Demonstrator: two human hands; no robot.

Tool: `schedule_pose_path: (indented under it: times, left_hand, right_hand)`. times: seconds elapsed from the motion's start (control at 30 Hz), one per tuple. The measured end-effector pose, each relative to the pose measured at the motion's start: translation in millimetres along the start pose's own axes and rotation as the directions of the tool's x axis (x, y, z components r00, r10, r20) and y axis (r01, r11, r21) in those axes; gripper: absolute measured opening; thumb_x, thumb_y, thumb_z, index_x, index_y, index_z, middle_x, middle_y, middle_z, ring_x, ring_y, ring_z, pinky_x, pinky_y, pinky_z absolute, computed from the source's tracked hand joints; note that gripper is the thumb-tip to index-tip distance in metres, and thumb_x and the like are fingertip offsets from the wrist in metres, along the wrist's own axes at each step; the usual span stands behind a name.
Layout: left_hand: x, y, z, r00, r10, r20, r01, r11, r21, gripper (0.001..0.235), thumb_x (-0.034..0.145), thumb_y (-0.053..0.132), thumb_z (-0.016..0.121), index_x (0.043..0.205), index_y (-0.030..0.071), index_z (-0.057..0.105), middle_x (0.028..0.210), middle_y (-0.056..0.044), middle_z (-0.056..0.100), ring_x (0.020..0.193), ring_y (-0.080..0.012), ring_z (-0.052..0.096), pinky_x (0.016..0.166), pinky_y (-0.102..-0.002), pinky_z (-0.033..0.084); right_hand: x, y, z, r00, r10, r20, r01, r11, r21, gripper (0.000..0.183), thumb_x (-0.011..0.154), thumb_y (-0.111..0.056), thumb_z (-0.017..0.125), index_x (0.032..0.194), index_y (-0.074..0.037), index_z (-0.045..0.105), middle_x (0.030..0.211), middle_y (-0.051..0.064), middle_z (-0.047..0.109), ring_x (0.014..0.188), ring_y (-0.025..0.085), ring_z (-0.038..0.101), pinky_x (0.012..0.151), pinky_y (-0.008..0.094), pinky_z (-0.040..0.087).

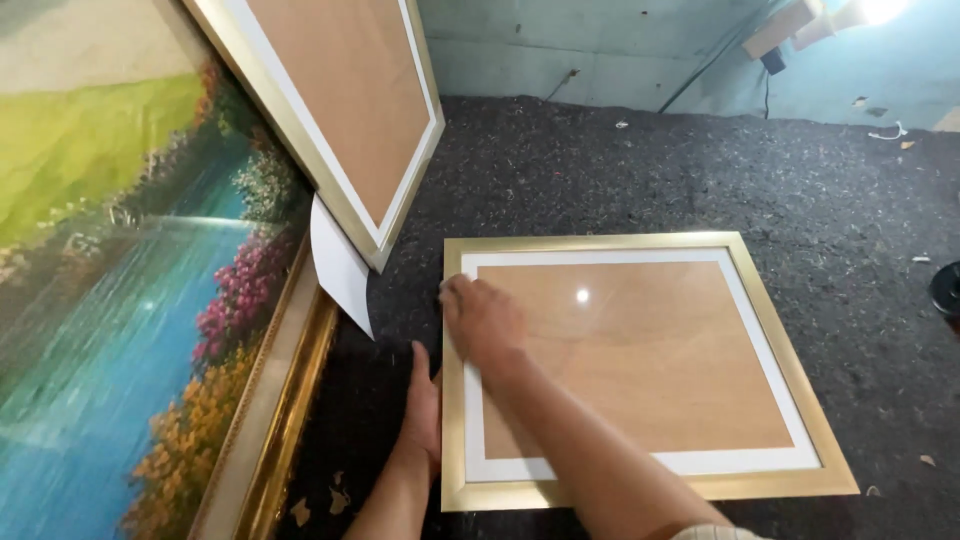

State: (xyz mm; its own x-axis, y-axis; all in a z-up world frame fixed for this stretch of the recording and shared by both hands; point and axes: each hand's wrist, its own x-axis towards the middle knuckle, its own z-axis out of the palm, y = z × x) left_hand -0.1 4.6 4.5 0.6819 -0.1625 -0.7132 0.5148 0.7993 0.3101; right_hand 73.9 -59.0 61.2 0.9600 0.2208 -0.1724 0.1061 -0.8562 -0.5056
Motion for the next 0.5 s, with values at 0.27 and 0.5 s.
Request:
schedule_pose_path:
  times: [0.27, 0.5]
  left_hand:
    - [-33, -10, 10, 0.978, 0.097, 0.183, -0.102, 0.995, 0.021, 0.076, 0.074, 0.072, 0.030, 0.118, 0.014, 0.054, 0.105, -0.010, 0.059, 0.099, -0.0250, 0.054, 0.089, -0.034, 0.040]
    - [-24, -16, 9, 0.994, -0.001, 0.113, -0.002, 1.000, 0.028, 0.039, 0.077, 0.039, 0.057, 0.110, 0.016, 0.061, 0.107, -0.007, 0.061, 0.097, -0.0238, 0.057, 0.089, -0.036, 0.043]
  right_hand:
    - [-107, 81, -1, 0.969, -0.154, -0.191, 0.143, 0.987, -0.074, 0.021, 0.082, -0.037, 0.048, 0.098, -0.029, 0.059, 0.089, 0.002, 0.064, 0.080, 0.027, 0.062, 0.061, 0.041, 0.047]
    - [-113, 274, -81, 0.737, 0.459, -0.495, -0.592, 0.793, -0.146, 0.033, 0.089, -0.046, 0.043, 0.113, -0.027, 0.056, 0.095, 0.014, 0.064, 0.091, 0.036, 0.061, 0.077, 0.045, 0.046]
